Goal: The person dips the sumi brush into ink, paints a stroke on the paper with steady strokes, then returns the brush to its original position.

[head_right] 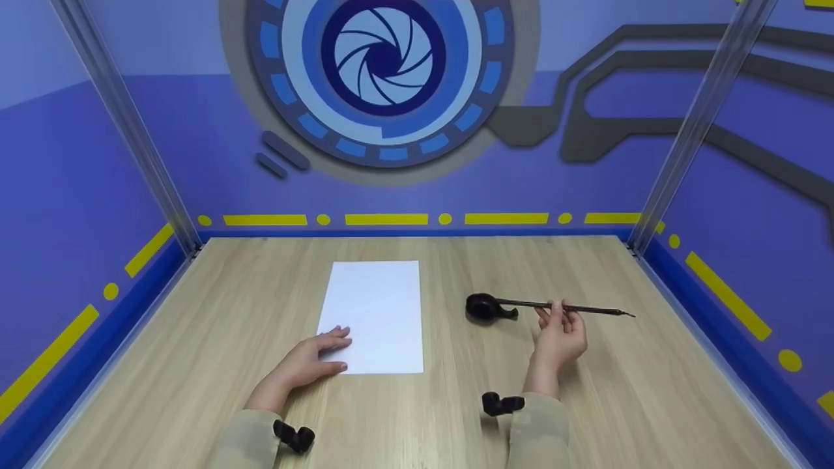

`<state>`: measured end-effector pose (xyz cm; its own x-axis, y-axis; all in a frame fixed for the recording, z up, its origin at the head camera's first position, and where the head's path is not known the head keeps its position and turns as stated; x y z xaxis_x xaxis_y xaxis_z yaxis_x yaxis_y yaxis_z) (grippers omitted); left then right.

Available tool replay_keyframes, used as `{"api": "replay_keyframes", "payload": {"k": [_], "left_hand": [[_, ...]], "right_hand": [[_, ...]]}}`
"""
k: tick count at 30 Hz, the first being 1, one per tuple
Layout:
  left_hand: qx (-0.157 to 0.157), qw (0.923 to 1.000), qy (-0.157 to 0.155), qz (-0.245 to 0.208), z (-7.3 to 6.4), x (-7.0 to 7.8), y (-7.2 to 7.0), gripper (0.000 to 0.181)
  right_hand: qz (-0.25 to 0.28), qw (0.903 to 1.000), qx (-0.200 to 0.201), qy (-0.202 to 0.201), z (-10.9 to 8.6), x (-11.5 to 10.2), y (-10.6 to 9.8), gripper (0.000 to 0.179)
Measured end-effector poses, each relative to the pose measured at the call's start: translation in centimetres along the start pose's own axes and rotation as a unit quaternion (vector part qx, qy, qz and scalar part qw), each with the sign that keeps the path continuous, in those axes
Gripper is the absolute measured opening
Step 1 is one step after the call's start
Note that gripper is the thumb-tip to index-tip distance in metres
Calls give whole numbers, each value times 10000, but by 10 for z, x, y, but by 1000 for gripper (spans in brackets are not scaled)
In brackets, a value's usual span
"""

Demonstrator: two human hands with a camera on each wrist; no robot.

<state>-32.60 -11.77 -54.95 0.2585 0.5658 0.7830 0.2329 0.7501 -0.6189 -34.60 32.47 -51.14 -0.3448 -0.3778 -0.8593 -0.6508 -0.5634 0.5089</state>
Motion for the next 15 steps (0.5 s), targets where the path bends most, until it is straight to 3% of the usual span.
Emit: {"api": "replay_keyframes", "payload": {"k": [6, 11, 15], "left_hand": [[-4, 10000, 81, 47, 1, 0, 0, 53], [-22, 10000, 0, -9, 0, 0, 0, 52], [1, 10000, -83, -35, -1, 1, 0, 52]], "right_hand": [[-212, 9997, 75, -23, 3, 4, -1, 9], [-691, 9975, 112, -88, 3, 6, -2, 12], [-789, 9965, 49, -266, 3, 9, 0, 8]]}}
Point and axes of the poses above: each hand's wrist, its own z-axis towards the middle knuckle, its own y-axis out of the palm, x = y × z, the point moved 2 cm from there along z, towards the middle knuckle, and after that the axes turned 1 degree about -z, right-handed, at the moved point
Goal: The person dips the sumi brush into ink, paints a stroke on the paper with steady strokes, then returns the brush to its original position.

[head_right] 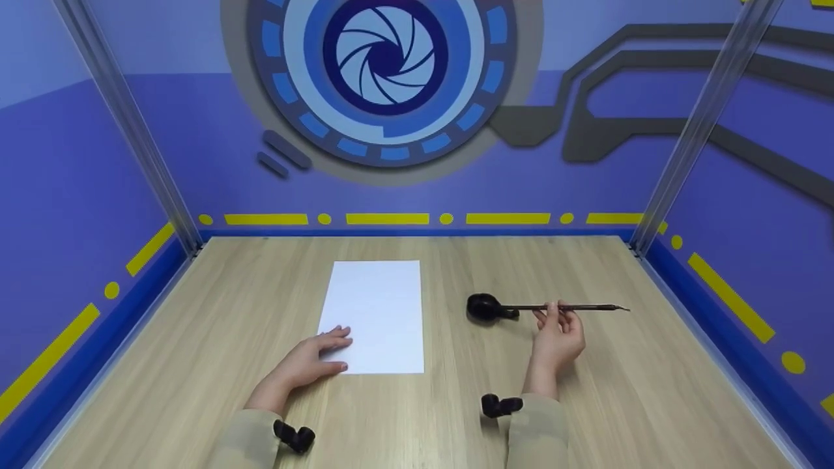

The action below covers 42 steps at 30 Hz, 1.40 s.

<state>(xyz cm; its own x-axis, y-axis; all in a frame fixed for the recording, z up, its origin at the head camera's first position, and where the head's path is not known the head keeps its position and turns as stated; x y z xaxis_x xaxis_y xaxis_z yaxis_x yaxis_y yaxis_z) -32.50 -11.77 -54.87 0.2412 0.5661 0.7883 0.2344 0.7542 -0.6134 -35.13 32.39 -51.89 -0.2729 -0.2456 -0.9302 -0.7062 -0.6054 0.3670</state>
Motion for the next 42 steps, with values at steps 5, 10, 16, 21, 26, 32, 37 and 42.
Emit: {"api": "replay_keyframes", "payload": {"k": [5, 10, 16, 21, 26, 32, 37, 42], "left_hand": [[2, 10000, -89, -12, -1, 0, 0, 52], [10, 10000, -55, -7, -1, 0, 0, 52], [37, 10000, -38, -27, -1, -1, 0, 52], [11, 10000, -55, -8, 0, 0, 1, 52], [12, 10000, -87, -29, 1, 0, 1, 52], [16, 10000, -55, -74, 0, -1, 0, 51], [20, 9999, -10, -99, 0, -1, 0, 51], [23, 10000, 15, -47, 1, 0, -1, 51]], "right_hand": [[33, 10000, -63, -39, 0, 2, 3, 6], [32, 9998, -136, -135, -1, 3, 6, 7], [-89, 9992, -243, -306, -1, 1, 6, 8], [-204, 9989, -230, -350, -2, -4, 3, 7], [-304, 9979, -279, -494, -3, -10, 4, 8], [-401, 9946, -554, -786, -4, -12, 7, 12], [-422, 9937, -738, -731, -4, -10, 10, 17], [-555, 9930, -844, -616, -3, -9, 11, 21]]}}
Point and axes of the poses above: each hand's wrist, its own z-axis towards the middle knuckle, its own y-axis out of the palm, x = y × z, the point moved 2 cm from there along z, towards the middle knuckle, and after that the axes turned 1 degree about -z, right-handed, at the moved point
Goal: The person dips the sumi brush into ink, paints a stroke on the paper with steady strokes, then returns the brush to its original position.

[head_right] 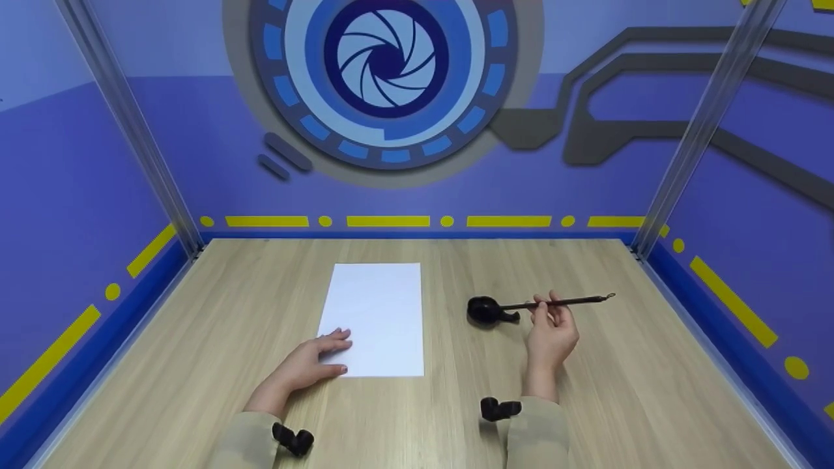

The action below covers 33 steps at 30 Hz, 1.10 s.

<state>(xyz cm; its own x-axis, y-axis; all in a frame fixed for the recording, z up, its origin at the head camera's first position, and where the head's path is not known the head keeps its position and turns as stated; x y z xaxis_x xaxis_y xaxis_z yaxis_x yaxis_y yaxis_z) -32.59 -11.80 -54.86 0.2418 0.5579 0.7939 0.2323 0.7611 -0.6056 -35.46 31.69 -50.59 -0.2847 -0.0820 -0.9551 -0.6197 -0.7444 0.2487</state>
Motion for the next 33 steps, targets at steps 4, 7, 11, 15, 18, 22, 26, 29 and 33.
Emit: {"api": "replay_keyframes", "payload": {"k": [4, 7, 11, 15, 18, 22, 26, 29, 33], "left_hand": [[1, 10000, 17, 20, 1, 0, 0, 51], [4, 10000, 34, 22, 1, 0, 0, 51], [-2, 10000, 15, 9, 1, 0, 0, 52], [-7, 10000, -1, 49, 1, -1, 0, 51], [-11, 10000, -40, 63, 1, -1, 1, 51], [7, 9999, -111, 10, 0, -1, 1, 51], [37, 9999, -108, 4, 0, 0, 2, 51], [50, 10000, -68, 17, 0, 0, 2, 51], [57, 10000, -25, -2, 0, 0, 1, 51]], "right_hand": [[52, 9999, -89, 107, 0, 1, 1, 25], [127, 9997, -140, 173, -1, 1, 2, 29], [117, 9996, -177, 199, -1, 0, 2, 31], [75, 9996, -203, 157, 1, 1, 0, 33], [143, 9997, -180, 65, 2, -1, -2, 33], [240, 9996, -75, -132, 3, -5, -6, 26], [213, 9995, 72, -214, 2, -7, -7, 14], [276, 9993, 206, -169, 2, -7, -6, 7], [252, 9990, 331, -137, 3, -4, -5, 10]]}}
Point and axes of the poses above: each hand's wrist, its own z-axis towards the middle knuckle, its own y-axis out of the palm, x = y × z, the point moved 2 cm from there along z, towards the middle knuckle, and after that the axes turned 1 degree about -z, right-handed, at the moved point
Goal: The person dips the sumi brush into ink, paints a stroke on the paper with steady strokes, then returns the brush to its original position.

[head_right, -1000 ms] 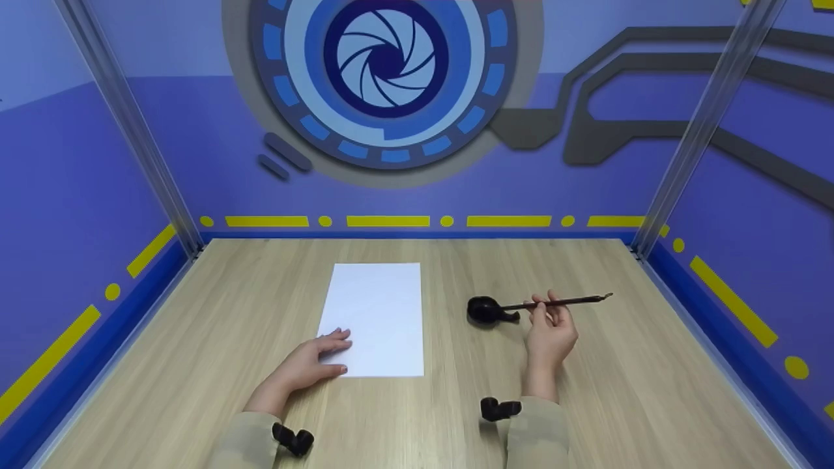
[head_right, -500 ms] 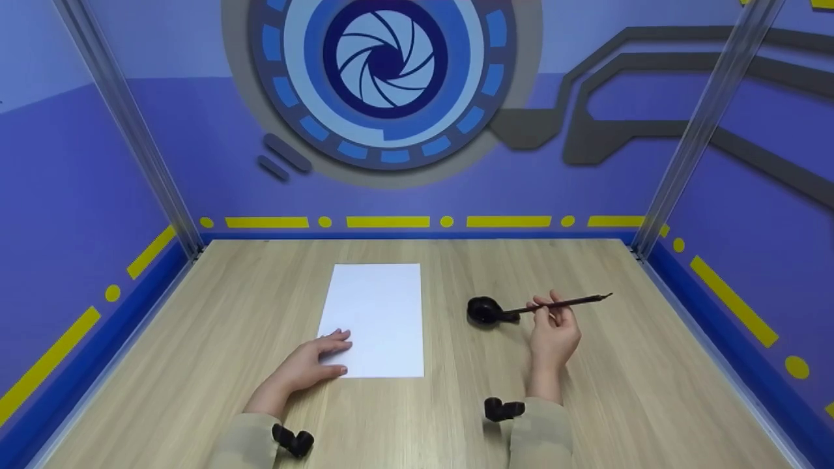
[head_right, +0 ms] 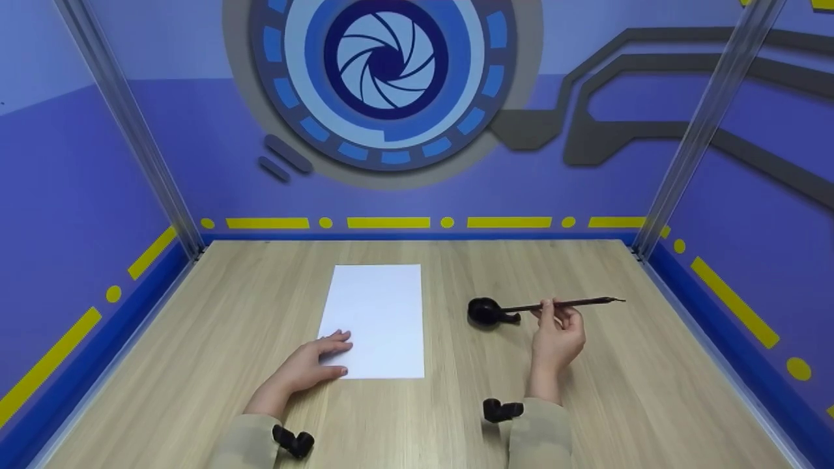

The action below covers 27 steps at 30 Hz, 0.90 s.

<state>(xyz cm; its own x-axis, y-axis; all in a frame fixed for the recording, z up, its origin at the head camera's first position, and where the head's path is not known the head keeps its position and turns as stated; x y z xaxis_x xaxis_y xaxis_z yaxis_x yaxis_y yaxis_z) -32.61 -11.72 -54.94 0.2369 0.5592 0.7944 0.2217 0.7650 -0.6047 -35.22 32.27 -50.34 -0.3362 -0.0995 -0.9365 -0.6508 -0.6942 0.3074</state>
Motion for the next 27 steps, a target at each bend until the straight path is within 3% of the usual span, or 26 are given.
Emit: {"api": "replay_keyframes", "payload": {"k": [19, 27], "left_hand": [[-3, 10000, -2, 15, 0, 0, 0, 52], [32, 10000, -34, 40, 0, 1, 0, 52]], "right_hand": [[-486, 9987, -126, 62, -1, 7, 0, 15], [-510, 9987, -76, -9, -1, -2, -2, 6]]}}
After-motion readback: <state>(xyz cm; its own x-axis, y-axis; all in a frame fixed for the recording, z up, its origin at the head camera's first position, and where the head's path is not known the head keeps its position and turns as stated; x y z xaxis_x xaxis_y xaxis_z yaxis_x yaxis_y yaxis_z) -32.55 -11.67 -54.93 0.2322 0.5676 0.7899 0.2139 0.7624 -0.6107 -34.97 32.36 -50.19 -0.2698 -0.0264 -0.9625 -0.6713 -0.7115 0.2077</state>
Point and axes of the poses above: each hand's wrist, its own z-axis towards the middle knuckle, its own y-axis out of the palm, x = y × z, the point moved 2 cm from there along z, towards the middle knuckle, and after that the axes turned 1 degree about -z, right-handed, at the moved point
